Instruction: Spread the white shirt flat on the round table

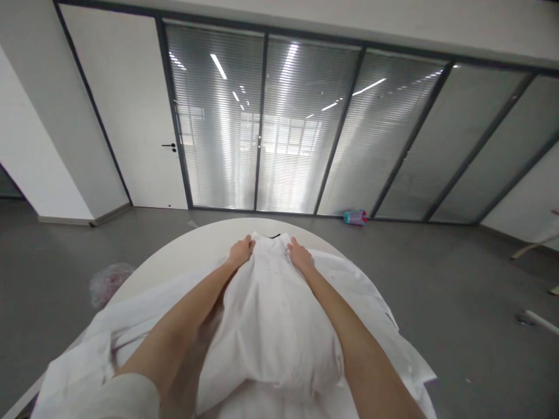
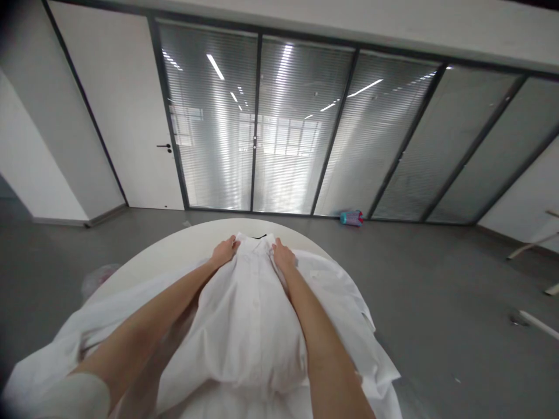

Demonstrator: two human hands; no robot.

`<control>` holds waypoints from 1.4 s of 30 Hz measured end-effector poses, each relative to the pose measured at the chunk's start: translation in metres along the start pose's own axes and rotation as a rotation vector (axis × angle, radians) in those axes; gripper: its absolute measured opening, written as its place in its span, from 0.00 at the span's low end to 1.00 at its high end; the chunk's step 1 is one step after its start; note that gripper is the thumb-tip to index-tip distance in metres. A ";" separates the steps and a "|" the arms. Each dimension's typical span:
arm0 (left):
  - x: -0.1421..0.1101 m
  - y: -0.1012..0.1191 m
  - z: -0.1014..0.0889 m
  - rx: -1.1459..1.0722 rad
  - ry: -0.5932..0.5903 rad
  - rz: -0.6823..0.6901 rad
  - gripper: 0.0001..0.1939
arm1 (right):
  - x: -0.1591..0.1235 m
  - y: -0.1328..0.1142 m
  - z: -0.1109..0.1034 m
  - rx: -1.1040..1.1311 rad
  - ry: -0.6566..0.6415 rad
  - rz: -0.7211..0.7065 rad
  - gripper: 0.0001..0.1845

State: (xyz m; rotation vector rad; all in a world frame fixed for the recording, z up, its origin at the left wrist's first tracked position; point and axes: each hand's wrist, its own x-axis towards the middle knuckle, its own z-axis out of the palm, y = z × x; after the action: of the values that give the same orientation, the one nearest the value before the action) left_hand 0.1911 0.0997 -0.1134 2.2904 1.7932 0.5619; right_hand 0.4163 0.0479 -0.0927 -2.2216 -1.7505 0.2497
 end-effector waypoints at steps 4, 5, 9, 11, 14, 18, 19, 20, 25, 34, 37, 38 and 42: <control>-0.002 -0.004 0.012 0.017 0.001 0.000 0.19 | -0.002 -0.002 0.016 -0.061 -0.010 0.052 0.20; -0.003 -0.003 0.010 0.015 0.005 0.005 0.19 | -0.001 -0.003 0.016 -0.068 -0.013 0.061 0.21; -0.011 -0.008 -0.017 -0.004 0.045 0.064 0.19 | 0.000 0.004 -0.004 -0.078 -0.061 0.075 0.26; -0.026 -0.021 -0.043 0.001 0.049 0.110 0.19 | -0.003 0.018 -0.026 -0.079 -0.115 0.051 0.26; -0.068 -0.057 -0.090 0.015 -0.060 0.150 0.11 | -0.023 0.057 -0.069 -0.080 -0.219 -0.001 0.19; -0.157 -0.112 -0.138 -0.088 -0.449 0.023 0.19 | -0.088 0.132 -0.116 0.004 -0.318 -0.103 0.21; -0.180 -0.123 -0.143 -0.102 -0.521 -0.009 0.20 | -0.109 0.151 -0.122 0.053 -0.315 -0.109 0.24; -0.201 -0.132 -0.145 -0.130 -0.539 -0.013 0.21 | -0.132 0.167 -0.125 0.092 -0.319 -0.103 0.27; -0.266 -0.149 -0.130 -0.259 -0.408 -0.056 0.23 | -0.222 0.211 -0.115 0.319 -0.347 -0.043 0.27; -0.281 -0.156 -0.118 -0.017 -0.178 -0.077 0.25 | -0.251 0.230 -0.107 0.314 -0.238 -0.011 0.22; -0.277 -0.161 -0.129 -0.133 -0.186 -0.087 0.26 | -0.244 0.231 -0.116 0.403 -0.082 0.010 0.20; -0.272 -0.165 -0.136 -0.182 -0.168 -0.112 0.26 | -0.240 0.228 -0.120 0.421 -0.046 0.027 0.19; -0.244 -0.197 -0.173 -0.217 -0.046 -0.186 0.27 | -0.219 0.213 -0.152 0.320 0.035 0.040 0.19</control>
State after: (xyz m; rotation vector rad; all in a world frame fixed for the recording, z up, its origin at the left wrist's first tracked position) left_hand -0.1038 -0.1002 -0.0720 1.9554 1.8016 0.6318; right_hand 0.6073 -0.2289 -0.0326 -2.0185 -1.5266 0.4619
